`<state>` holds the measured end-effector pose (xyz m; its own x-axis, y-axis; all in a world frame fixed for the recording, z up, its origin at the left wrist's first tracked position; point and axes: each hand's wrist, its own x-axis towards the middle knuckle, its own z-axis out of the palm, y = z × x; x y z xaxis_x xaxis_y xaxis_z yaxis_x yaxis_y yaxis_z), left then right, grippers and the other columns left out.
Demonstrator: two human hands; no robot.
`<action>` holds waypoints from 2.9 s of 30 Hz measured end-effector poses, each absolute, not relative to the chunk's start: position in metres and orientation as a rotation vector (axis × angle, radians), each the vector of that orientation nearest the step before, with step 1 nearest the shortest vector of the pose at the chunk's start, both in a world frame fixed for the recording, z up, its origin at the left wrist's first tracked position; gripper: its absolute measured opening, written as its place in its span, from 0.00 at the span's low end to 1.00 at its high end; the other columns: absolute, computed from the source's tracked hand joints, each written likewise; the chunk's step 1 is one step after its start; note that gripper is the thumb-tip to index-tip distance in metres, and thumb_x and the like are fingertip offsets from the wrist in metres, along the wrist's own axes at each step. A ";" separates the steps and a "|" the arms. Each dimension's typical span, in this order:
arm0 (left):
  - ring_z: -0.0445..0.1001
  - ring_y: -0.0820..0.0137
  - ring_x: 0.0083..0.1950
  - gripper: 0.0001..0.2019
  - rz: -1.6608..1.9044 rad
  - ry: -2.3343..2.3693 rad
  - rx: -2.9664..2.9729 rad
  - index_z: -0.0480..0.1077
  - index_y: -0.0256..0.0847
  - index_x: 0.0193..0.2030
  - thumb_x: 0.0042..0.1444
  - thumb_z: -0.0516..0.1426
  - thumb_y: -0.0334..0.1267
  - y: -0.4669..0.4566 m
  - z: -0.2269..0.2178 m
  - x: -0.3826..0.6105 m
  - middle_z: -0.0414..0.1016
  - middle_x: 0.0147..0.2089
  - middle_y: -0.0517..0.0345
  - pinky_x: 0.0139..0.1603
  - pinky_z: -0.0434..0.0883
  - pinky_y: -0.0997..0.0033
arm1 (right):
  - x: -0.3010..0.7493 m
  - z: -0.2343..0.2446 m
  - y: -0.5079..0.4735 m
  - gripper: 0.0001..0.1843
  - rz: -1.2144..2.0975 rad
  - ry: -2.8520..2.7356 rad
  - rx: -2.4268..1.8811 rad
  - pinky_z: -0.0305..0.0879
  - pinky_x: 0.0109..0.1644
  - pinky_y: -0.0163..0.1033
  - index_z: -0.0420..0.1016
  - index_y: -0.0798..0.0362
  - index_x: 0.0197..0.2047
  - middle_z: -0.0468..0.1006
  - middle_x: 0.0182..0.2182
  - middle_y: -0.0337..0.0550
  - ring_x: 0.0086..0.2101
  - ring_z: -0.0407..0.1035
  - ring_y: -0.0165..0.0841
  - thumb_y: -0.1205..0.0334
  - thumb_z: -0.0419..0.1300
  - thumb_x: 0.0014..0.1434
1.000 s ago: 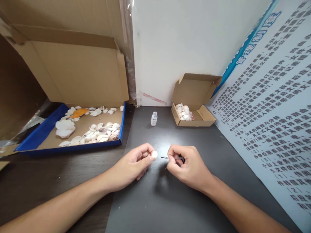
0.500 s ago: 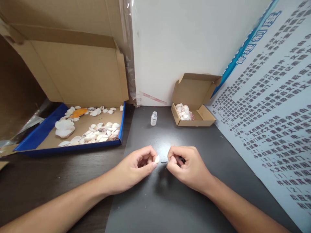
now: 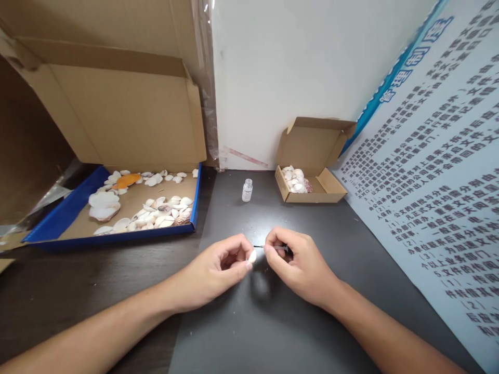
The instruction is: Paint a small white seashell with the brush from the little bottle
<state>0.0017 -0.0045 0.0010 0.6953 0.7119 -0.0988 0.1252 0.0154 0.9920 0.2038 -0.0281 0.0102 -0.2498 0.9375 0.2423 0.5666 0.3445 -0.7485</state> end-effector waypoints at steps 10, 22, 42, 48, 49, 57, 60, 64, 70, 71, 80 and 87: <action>0.53 0.79 0.26 0.09 0.555 0.734 1.489 0.62 0.41 0.37 0.64 0.55 0.43 -0.003 -0.005 0.001 0.56 0.27 0.70 0.26 0.55 0.77 | 0.202 0.010 -0.031 0.08 0.811 -1.979 -1.222 0.49 0.25 0.31 0.64 0.53 0.25 0.57 0.18 0.29 0.20 0.52 0.23 0.69 0.56 0.55; 0.53 0.78 0.25 0.07 0.538 0.739 1.495 0.62 0.41 0.37 0.64 0.55 0.41 -0.004 -0.005 0.001 0.55 0.26 0.70 0.26 0.55 0.77 | 0.203 0.010 -0.031 0.09 0.808 -1.936 -1.190 0.52 0.26 0.31 0.66 0.53 0.28 0.63 0.20 0.31 0.22 0.57 0.24 0.67 0.55 0.61; 0.53 0.77 0.25 0.09 0.621 0.801 1.498 0.63 0.42 0.37 0.63 0.56 0.44 -0.003 -0.003 0.002 0.56 0.26 0.70 0.27 0.54 0.75 | 0.202 0.009 -0.033 0.08 0.819 -1.930 -1.194 0.53 0.28 0.32 0.65 0.52 0.31 0.62 0.21 0.31 0.22 0.57 0.25 0.64 0.54 0.64; 0.53 0.77 0.24 0.09 0.651 0.799 1.483 0.63 0.41 0.37 0.62 0.56 0.44 -0.003 -0.002 0.004 0.56 0.25 0.70 0.26 0.54 0.75 | 0.202 0.007 -0.034 0.08 0.916 -1.989 -1.222 0.52 0.27 0.32 0.65 0.52 0.29 0.62 0.19 0.30 0.21 0.56 0.25 0.65 0.55 0.61; 0.53 0.77 0.24 0.09 0.651 0.801 1.480 0.63 0.42 0.38 0.62 0.56 0.44 -0.003 -0.002 0.004 0.56 0.25 0.70 0.26 0.54 0.75 | 0.202 0.008 -0.034 0.09 0.916 -1.987 -1.222 0.52 0.26 0.32 0.65 0.52 0.29 0.62 0.19 0.30 0.21 0.56 0.25 0.65 0.55 0.61; 0.53 0.76 0.26 0.09 0.643 0.799 1.506 0.63 0.41 0.36 0.62 0.56 0.44 -0.003 -0.005 0.003 0.54 0.25 0.69 0.28 0.54 0.75 | 0.204 0.006 -0.034 0.09 0.874 -1.981 -1.216 0.55 0.27 0.32 0.68 0.51 0.33 0.67 0.20 0.31 0.21 0.61 0.26 0.62 0.52 0.67; 0.53 0.76 0.26 0.09 0.646 0.791 1.506 0.64 0.41 0.37 0.62 0.56 0.44 -0.003 -0.005 0.003 0.54 0.25 0.69 0.28 0.54 0.75 | 0.203 0.006 -0.034 0.09 0.859 -1.966 -1.196 0.56 0.29 0.32 0.69 0.52 0.35 0.69 0.21 0.32 0.23 0.63 0.26 0.61 0.52 0.67; 0.52 0.76 0.25 0.09 0.645 0.799 1.506 0.64 0.41 0.37 0.62 0.56 0.43 -0.003 -0.003 0.003 0.55 0.25 0.70 0.28 0.54 0.75 | 0.202 0.007 -0.034 0.08 0.914 -1.985 -1.220 0.54 0.27 0.31 0.68 0.52 0.32 0.67 0.20 0.31 0.22 0.60 0.25 0.64 0.54 0.65; 0.52 0.75 0.27 0.08 0.644 0.800 1.507 0.63 0.42 0.38 0.63 0.55 0.43 -0.003 -0.003 0.002 0.53 0.25 0.69 0.29 0.54 0.74 | 0.203 0.009 -0.035 0.10 0.910 -1.965 -1.235 0.52 0.26 0.32 0.65 0.52 0.28 0.63 0.19 0.31 0.21 0.56 0.25 0.65 0.55 0.62; 0.52 0.75 0.27 0.08 0.641 0.799 1.512 0.63 0.41 0.37 0.63 0.55 0.43 -0.003 -0.003 0.002 0.53 0.25 0.69 0.29 0.54 0.74 | 0.203 0.009 -0.035 0.10 0.894 -1.957 -1.221 0.53 0.26 0.32 0.65 0.52 0.29 0.63 0.19 0.31 0.21 0.57 0.25 0.64 0.54 0.63; 0.51 0.75 0.27 0.08 0.650 0.796 1.516 0.63 0.42 0.37 0.63 0.55 0.43 -0.002 -0.004 0.002 0.53 0.25 0.69 0.29 0.53 0.74 | 0.200 0.007 -0.034 0.09 0.926 -2.000 -1.243 0.54 0.27 0.32 0.65 0.52 0.28 0.63 0.19 0.31 0.21 0.57 0.25 0.66 0.56 0.60; 0.51 0.75 0.29 0.08 0.642 0.792 1.529 0.63 0.41 0.36 0.63 0.55 0.42 -0.002 -0.005 0.002 0.53 0.26 0.69 0.30 0.54 0.75 | 0.201 0.009 -0.035 0.07 0.834 -1.945 -1.118 0.56 0.29 0.32 0.66 0.52 0.30 0.67 0.23 0.33 0.24 0.60 0.26 0.66 0.55 0.62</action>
<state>0.0017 -0.0021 -0.0047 0.6112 0.7900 -0.0483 0.1162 -0.0292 0.9928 0.2008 -0.0346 0.0094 -0.3549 0.8949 0.2705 0.4209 0.4113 -0.8085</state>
